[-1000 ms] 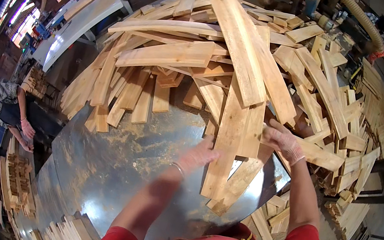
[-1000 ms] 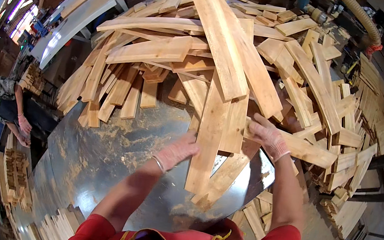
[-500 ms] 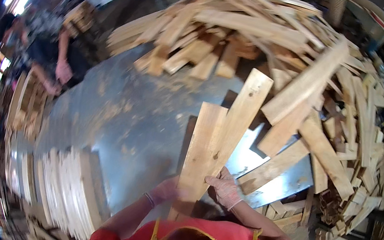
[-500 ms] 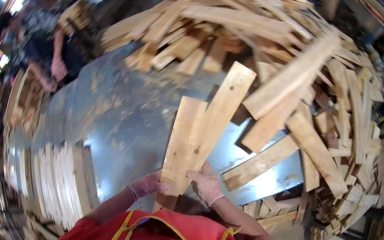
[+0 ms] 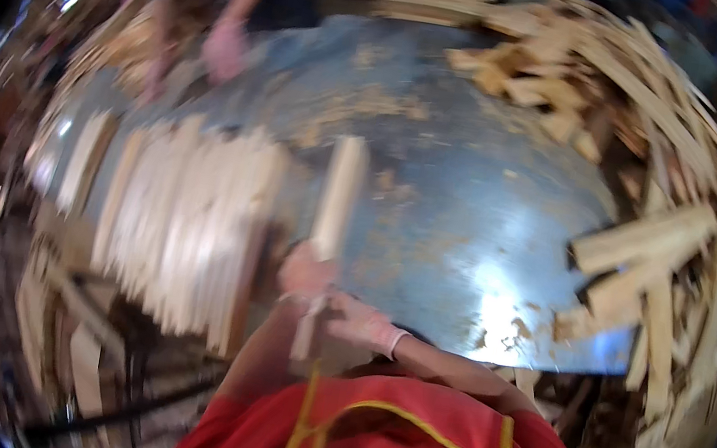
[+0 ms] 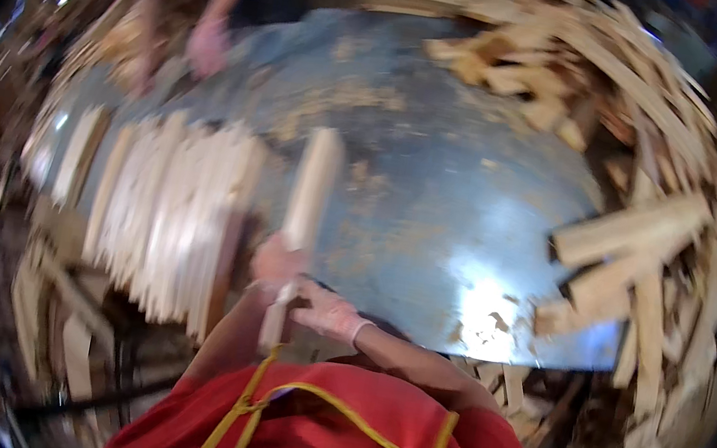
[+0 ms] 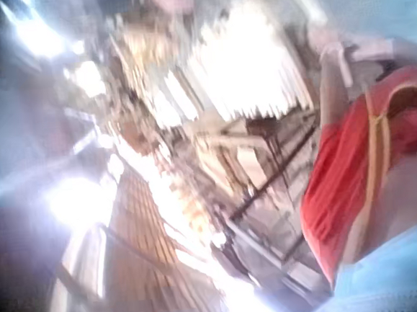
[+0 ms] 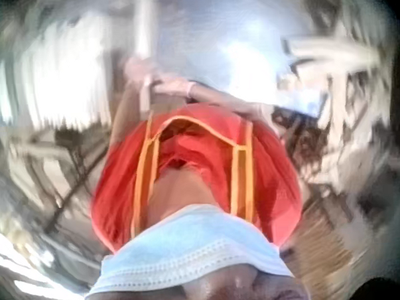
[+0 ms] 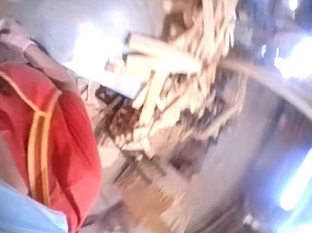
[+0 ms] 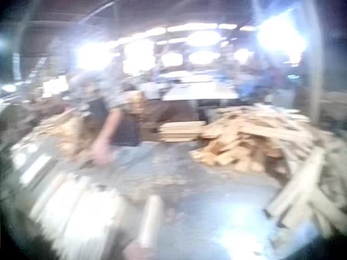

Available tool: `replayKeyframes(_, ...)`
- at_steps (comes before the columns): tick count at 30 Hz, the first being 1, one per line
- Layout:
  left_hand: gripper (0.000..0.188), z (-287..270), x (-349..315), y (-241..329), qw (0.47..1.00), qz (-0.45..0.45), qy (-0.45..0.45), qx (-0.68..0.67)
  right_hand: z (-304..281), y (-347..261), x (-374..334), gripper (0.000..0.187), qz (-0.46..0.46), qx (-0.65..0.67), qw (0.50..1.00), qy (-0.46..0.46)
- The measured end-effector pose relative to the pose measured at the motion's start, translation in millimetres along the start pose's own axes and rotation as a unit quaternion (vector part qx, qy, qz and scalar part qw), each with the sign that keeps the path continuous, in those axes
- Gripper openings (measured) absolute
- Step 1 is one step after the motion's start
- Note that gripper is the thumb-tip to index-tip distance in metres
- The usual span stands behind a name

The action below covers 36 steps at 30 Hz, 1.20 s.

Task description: The person sorts wooden planks on a metal table in a workshop. They pick up individual planks from a large pile, inspect them, and place them into a neat stack. Another person is visible in the background performing similar sorting actions.

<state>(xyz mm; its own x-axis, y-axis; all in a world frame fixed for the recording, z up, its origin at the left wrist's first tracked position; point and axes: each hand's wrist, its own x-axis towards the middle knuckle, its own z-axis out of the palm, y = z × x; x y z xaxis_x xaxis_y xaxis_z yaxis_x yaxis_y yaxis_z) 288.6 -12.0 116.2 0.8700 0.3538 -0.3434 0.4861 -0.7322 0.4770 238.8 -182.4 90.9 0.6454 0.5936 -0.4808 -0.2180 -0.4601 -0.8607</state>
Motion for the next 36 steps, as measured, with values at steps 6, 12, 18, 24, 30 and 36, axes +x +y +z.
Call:
replayKeyframes(6, 0.045, -39, 2, -100, 0.867, 0.161, 0.255, 0.397, -167, 38, -118, 0.065, -0.013, -0.052, 0.962, 0.269)
replayKeyframes(12, 0.082, -46, 8, -23, 0.902, 0.083, 0.190, 0.378, -383, 182, -297, 0.086, 0.037, 0.143, 0.637, 0.757)
replayKeyframes(18, 0.086, 53, -18, 118, 0.883, 0.344, 0.049, 0.316, -521, 218, -360, 0.111, 0.095, 0.183, 0.587, 0.783)
replayKeyframes(24, 0.082, 134, -76, 245, 0.864, 0.469, -0.091, 0.157, -566, 271, -357, 0.100, -0.032, 0.295, 0.676, 0.674)
replayKeyframes(30, 0.104, 226, -41, 356, 0.851, 0.514, -0.104, 0.031, -484, 260, -284, 0.059, -0.073, 0.205, 0.696, 0.684)
replayKeyframes(36, 0.116, 258, 14, 371, 0.871, 0.372, -0.291, 0.136, -400, 213, -210, 0.053, -0.144, 0.423, 0.657, 0.607)
